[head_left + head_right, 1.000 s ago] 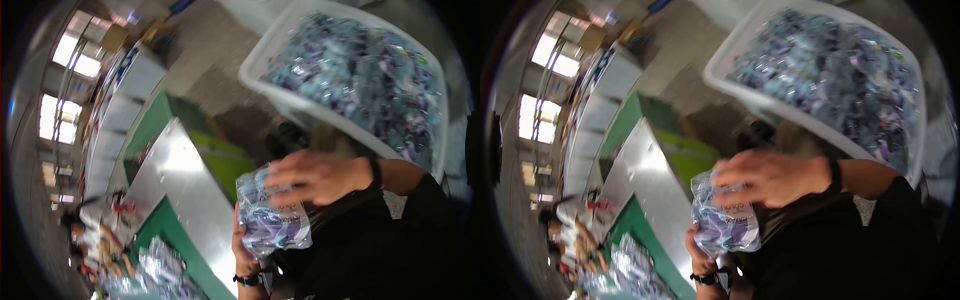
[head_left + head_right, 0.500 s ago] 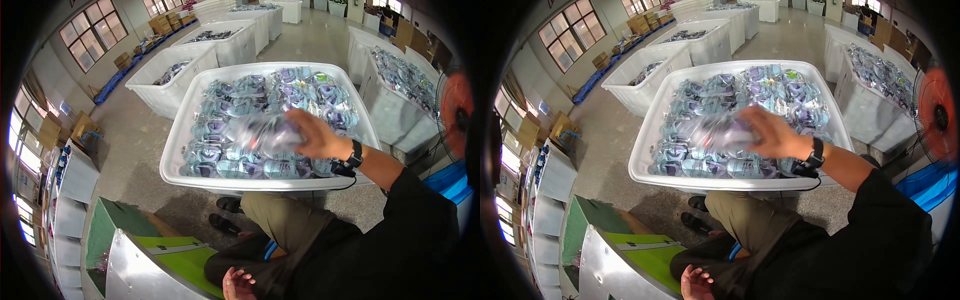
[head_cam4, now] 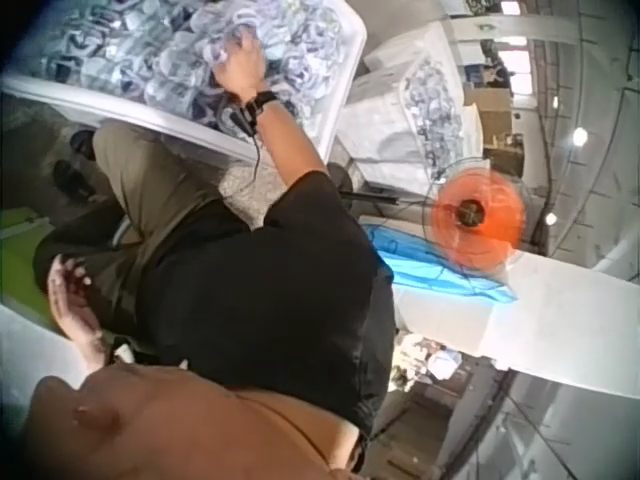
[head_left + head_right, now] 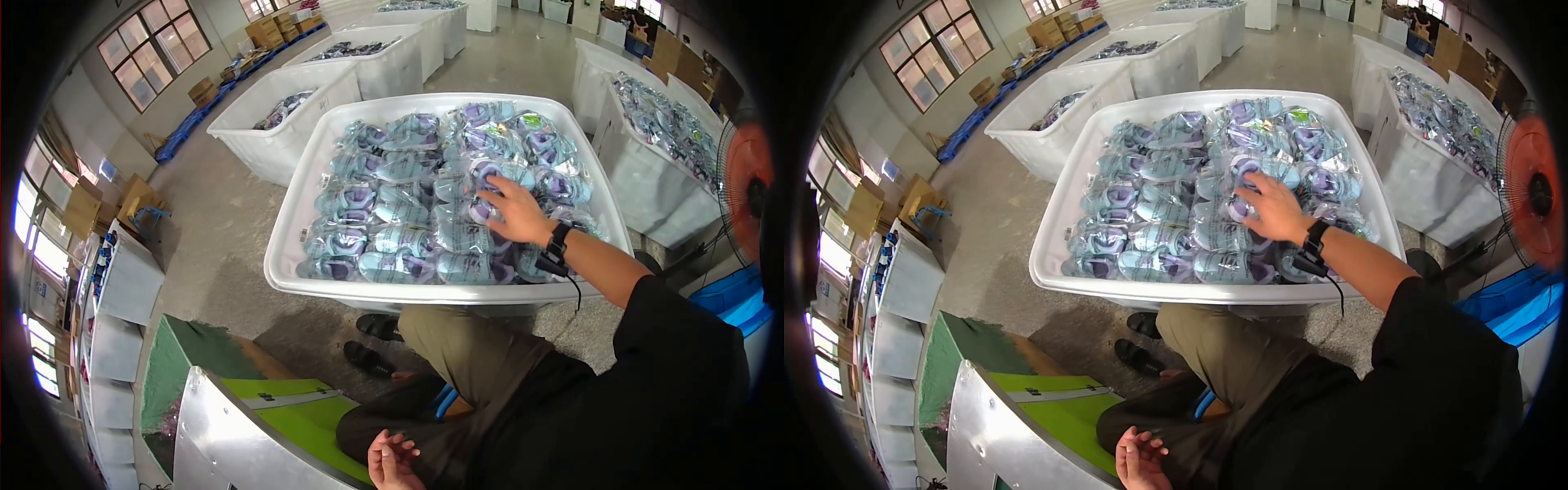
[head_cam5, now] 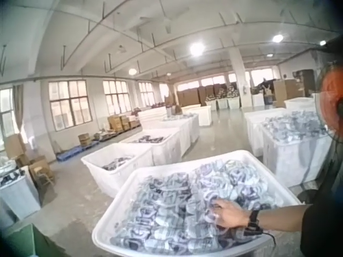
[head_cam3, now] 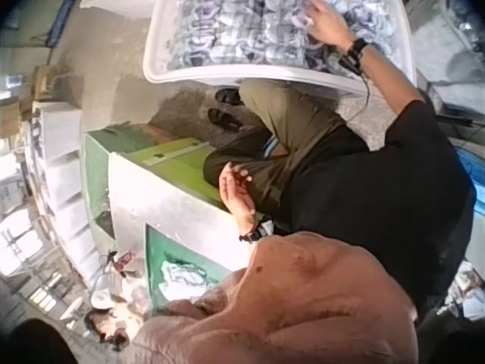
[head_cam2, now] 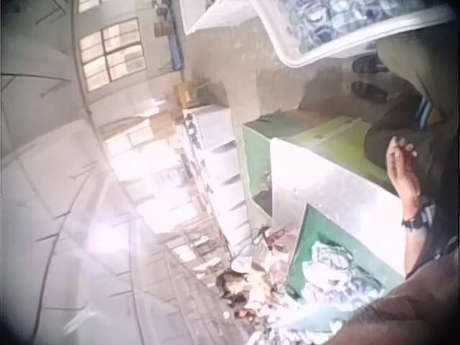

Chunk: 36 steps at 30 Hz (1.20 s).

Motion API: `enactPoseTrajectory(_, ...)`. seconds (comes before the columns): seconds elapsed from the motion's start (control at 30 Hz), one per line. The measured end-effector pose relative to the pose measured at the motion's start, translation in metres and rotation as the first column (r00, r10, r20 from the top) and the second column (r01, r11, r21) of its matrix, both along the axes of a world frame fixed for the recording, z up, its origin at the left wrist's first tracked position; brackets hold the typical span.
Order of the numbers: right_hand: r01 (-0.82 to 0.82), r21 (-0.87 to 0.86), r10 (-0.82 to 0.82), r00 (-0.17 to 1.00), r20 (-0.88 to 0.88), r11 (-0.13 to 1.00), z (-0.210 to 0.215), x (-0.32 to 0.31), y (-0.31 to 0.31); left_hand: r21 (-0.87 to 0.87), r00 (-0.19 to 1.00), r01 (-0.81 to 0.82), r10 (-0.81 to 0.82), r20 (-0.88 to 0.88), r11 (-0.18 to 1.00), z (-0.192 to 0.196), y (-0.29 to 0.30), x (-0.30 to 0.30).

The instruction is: Sort packaged shoes from a large container onto a conveyor belt.

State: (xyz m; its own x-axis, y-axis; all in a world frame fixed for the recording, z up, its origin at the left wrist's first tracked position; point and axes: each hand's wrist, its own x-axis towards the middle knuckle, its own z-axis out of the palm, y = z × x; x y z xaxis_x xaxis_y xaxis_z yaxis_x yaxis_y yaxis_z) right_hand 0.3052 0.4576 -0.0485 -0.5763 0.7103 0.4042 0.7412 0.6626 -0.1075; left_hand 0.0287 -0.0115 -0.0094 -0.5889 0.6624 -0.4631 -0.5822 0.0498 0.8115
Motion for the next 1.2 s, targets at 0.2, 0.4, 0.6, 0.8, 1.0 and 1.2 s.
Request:
enactPoseTrajectory(0.2,0.153,-0.263,-0.110,0.979,0.172,0.953,-0.042,-0.033,0.028,-0.101,0.986,-0.082,0.066,-0.152,0.992,-0.004,-0.011,-0.004)
enactPoseTrajectory(0.4,-0.015,-0.321,0.074,0.982,0.174,0.947,-0.061,0.002,0.088,0.042,0.962,-0.022,0.033,-0.271,0.999,-0.022,-0.009,0.005)
enactPoseTrajectory(0.6,-0.412,0.004,0.411,0.910,-0.053,0.911,-0.058,-0.102,0.032,0.108,0.906,-0.237,0.260,-0.335,0.965,0.016,-0.066,-0.004)
enactPoseTrajectory(0.8,-0.711,-0.204,0.662,0.702,-0.263,0.673,-0.028,-0.194,-0.104,-0.192,0.370,-0.789,0.201,-0.907,0.584,0.030,-0.217,-0.042)
enactPoseTrajectory(1.0,-0.598,-0.185,0.575,0.801,-0.165,0.780,-0.045,-0.207,-0.116,-0.376,0.377,-0.925,-0.219,-0.900,-0.050,0.026,-0.386,-0.015)
enactPoseTrajectory(1.2,-0.584,-0.179,0.572,0.812,-0.117,0.792,-0.047,-0.203,-0.121,-0.524,0.557,-0.816,-0.571,-0.603,-0.244,0.007,-0.415,-0.008)
